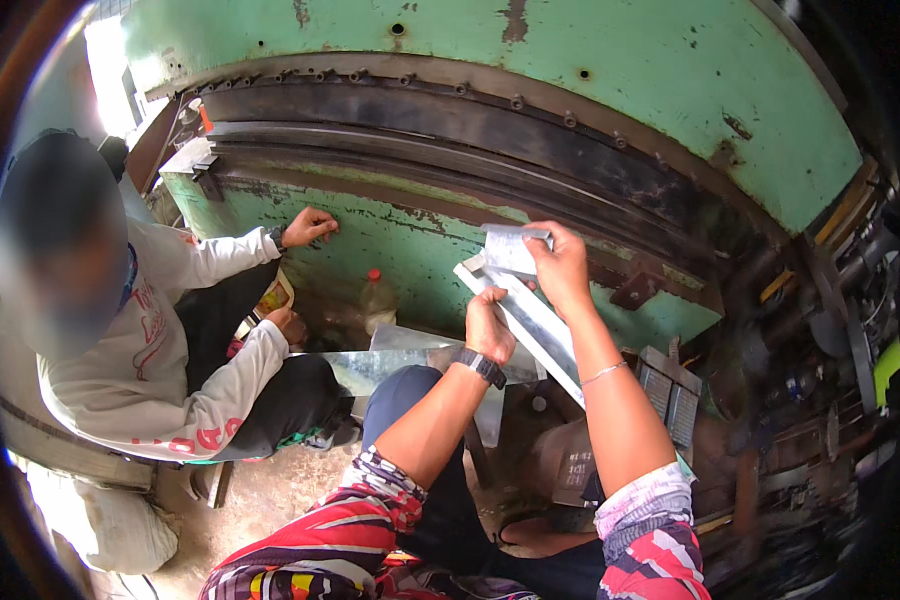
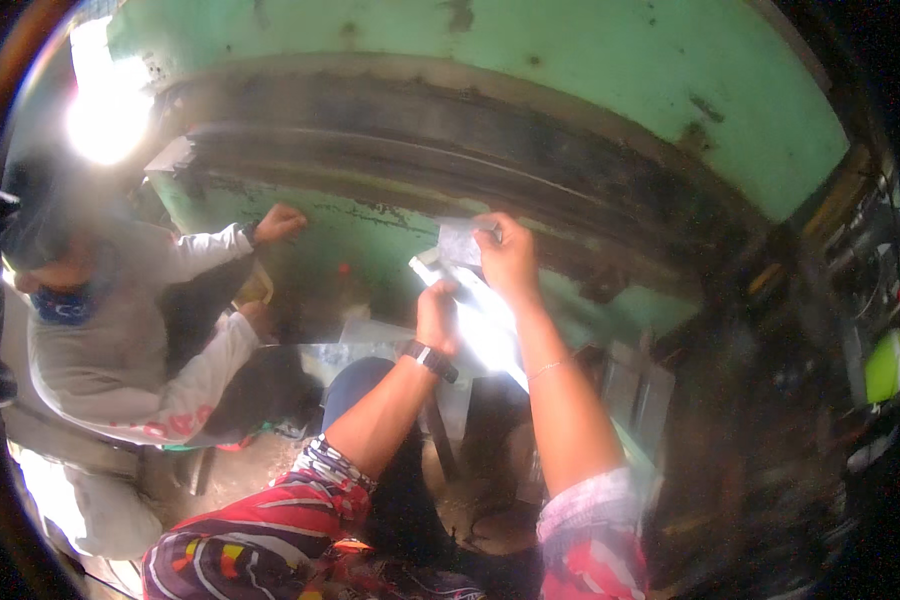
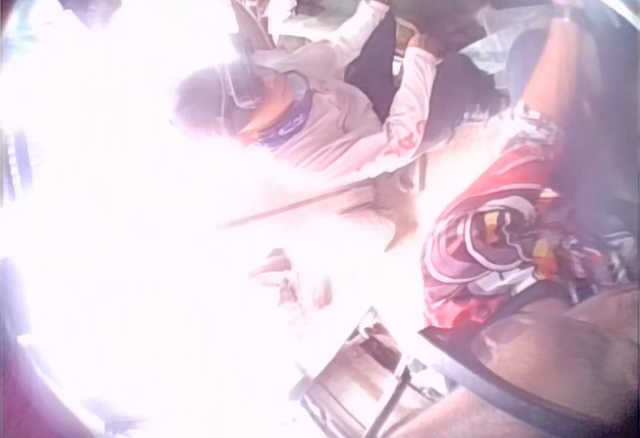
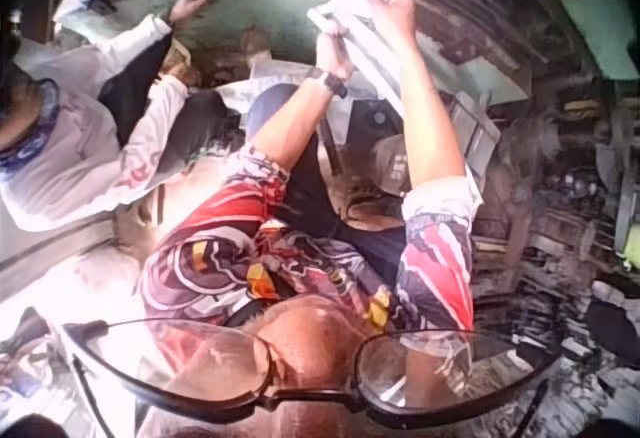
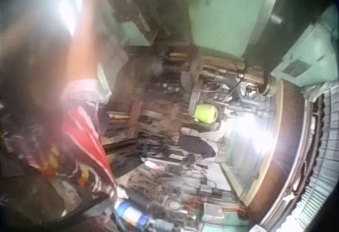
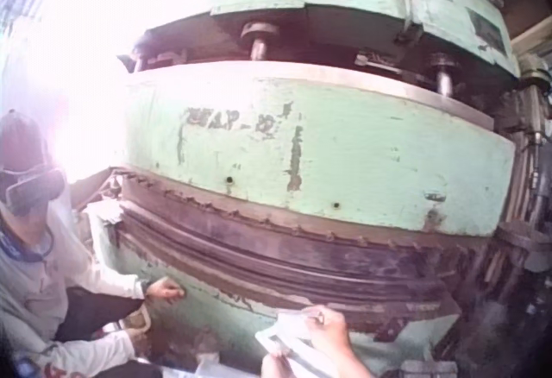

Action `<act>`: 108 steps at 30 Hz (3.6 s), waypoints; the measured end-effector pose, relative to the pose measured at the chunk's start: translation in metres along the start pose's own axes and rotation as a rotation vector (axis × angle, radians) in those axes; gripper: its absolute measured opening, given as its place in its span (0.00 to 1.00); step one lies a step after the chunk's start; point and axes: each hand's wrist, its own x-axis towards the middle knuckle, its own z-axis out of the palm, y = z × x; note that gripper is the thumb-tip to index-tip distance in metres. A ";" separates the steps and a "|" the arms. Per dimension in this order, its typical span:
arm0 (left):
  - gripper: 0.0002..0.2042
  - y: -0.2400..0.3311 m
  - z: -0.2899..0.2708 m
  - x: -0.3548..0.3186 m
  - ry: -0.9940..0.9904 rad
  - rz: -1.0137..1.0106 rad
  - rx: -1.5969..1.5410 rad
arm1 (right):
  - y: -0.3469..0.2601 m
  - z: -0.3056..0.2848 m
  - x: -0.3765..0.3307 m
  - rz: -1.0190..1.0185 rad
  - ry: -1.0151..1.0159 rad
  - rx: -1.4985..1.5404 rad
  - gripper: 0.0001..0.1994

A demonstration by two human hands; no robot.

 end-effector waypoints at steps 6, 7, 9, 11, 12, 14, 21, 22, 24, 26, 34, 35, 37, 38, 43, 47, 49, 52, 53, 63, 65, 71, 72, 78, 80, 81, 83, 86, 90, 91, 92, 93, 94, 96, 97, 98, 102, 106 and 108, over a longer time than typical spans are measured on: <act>0.16 0.006 -0.013 -0.002 -0.014 0.003 -0.039 | -0.035 -0.020 -0.031 -0.357 0.390 -0.103 0.10; 0.14 0.007 -0.016 0.000 0.020 0.013 -0.098 | -0.062 -0.031 -0.059 -0.309 0.352 -0.012 0.11; 0.13 0.000 -0.006 -0.004 0.030 -0.006 -0.089 | -0.078 -0.077 -0.128 -0.153 0.282 -0.090 0.12; 0.12 -0.002 0.001 -0.008 0.029 -0.013 -0.080 | -0.082 -0.099 -0.199 -0.014 0.108 -0.265 0.13; 0.12 -0.002 0.009 -0.010 0.018 -0.006 -0.034 | -0.064 -0.100 -0.233 0.053 0.026 -0.320 0.12; 0.11 0.002 0.013 -0.010 0.014 -0.046 -0.005 | -0.044 -0.078 -0.271 0.237 -0.096 -0.463 0.12; 0.18 0.002 -0.005 0.011 -0.023 -0.076 -0.008 | 0.166 0.024 -0.298 0.585 0.459 -0.051 0.11; 0.18 0.002 -0.004 0.011 0.008 -0.075 -0.025 | 0.181 0.036 -0.290 0.680 0.535 0.020 0.11; 0.14 0.006 -0.005 0.010 -0.001 -0.085 -0.151 | 0.227 0.052 -0.289 0.691 0.561 0.028 0.11; 0.14 0.009 -0.002 0.009 0.030 -0.051 -0.129 | 0.266 0.064 -0.285 0.770 0.522 0.215 0.14; 0.14 0.018 0.010 -0.001 0.074 0.059 -0.125 | 0.230 0.078 -0.269 0.369 0.250 -0.697 0.21; 0.14 0.022 0.006 -0.002 0.011 0.113 -0.130 | 0.200 0.067 -0.265 0.322 0.225 -0.484 0.21; 0.14 0.029 0.009 -0.001 0.082 0.105 -0.123 | 0.119 0.024 -0.269 0.118 0.163 -0.360 0.22; 0.14 0.034 0.013 -0.002 0.092 0.082 -0.134 | 0.086 0.010 -0.278 -0.064 0.141 -0.447 0.23; 0.11 0.065 0.024 0.026 0.158 0.111 -0.246 | -0.012 -0.065 -0.212 -0.464 0.357 -1.049 0.27; 0.10 0.093 0.071 0.056 0.134 0.231 -0.277 | -0.002 -0.111 -0.118 -0.510 0.272 -1.228 0.24; 0.12 0.106 0.088 0.078 0.108 0.280 -0.283 | 0.004 -0.123 -0.077 -0.594 0.267 -1.228 0.20; 0.19 0.114 0.099 0.103 0.053 0.345 -0.192 | 0.017 -0.130 -0.027 -0.736 0.246 -1.138 0.16; 0.20 0.118 0.100 0.112 0.103 0.396 -0.154 | 0.017 -0.128 -0.009 -0.847 0.262 -1.125 0.19; 0.29 0.133 0.103 0.146 0.390 0.824 0.355 | 0.045 -0.112 0.096 -0.837 0.156 -1.040 0.17; 0.32 0.128 0.104 0.140 0.400 0.753 0.435 | 0.057 -0.113 0.094 -0.821 0.163 -1.022 0.16; 0.28 0.123 0.083 0.146 0.260 0.567 0.451 | 0.075 -0.104 0.087 -0.734 0.140 -0.924 0.15; 0.26 0.121 0.083 0.148 0.233 0.534 0.404 | 0.074 -0.105 0.089 -0.713 0.133 -0.911 0.14; 0.19 0.108 0.080 0.145 0.176 0.422 0.291 | 0.078 -0.119 0.101 -0.670 0.054 -0.911 0.13; 0.18 0.103 0.082 0.143 0.179 0.435 0.308 | 0.078 -0.119 0.101 -0.655 0.051 -0.926 0.14; 0.18 0.102 0.082 0.142 0.182 0.431 0.310 | 0.076 -0.117 0.099 -0.652 0.057 -0.938 0.14; 0.17 0.101 0.081 0.140 0.157 0.367 0.312 | 0.074 -0.118 0.099 -0.634 0.062 -0.948 0.14; 0.17 0.096 0.083 0.141 0.033 0.317 0.361 | 0.073 -0.121 0.100 -0.608 0.059 -0.937 0.16; 0.14 0.088 0.083 0.140 0.024 0.300 0.355 | 0.068 -0.119 0.096 -0.600 0.082 -0.958 0.16; 0.13 0.085 0.082 0.140 0.029 0.311 0.348 | 0.068 -0.118 0.094 -0.590 0.093 -0.974 0.17; 0.12 0.081 0.083 0.140 0.032 0.320 0.342 | 0.071 -0.119 0.092 -0.600 0.090 -0.973 0.17; 0.12 0.079 0.083 0.139 0.035 0.329 0.336 | 0.074 -0.120 0.090 -0.610 0.086 -0.972 0.17; 0.12 0.078 0.082 0.138 0.051 0.347 0.341 | 0.077 -0.120 0.089 -0.620 0.083 -0.971 0.18; 0.12 0.077 0.074 0.143 0.076 0.388 0.349 | 0.076 -0.118 0.093 -0.652 0.075 -0.977 0.17; 0.13 0.080 0.071 0.147 0.054 0.377 0.347 | 0.075 -0.117 0.095 -0.667 0.071 -0.979 0.17; 0.14 0.081 0.072 0.145 0.058 0.369 0.342 | 0.073 -0.116 0.095 -0.660 0.058 -0.984 0.17; 0.16 0.081 0.079 0.139 0.023 0.316 0.365 | 0.067 -0.117 0.095 -0.629 0.022 -0.997 0.17; 0.18 0.073 0.080 0.144 0.028 0.290 0.445 | 0.066 -0.125 0.094 -0.617 0.015 -1.000 0.18; 0.15 0.075 0.073 0.154 0.080 0.289 0.539 | 0.053 -0.126 0.085 -0.535 -0.001 -1.026 0.25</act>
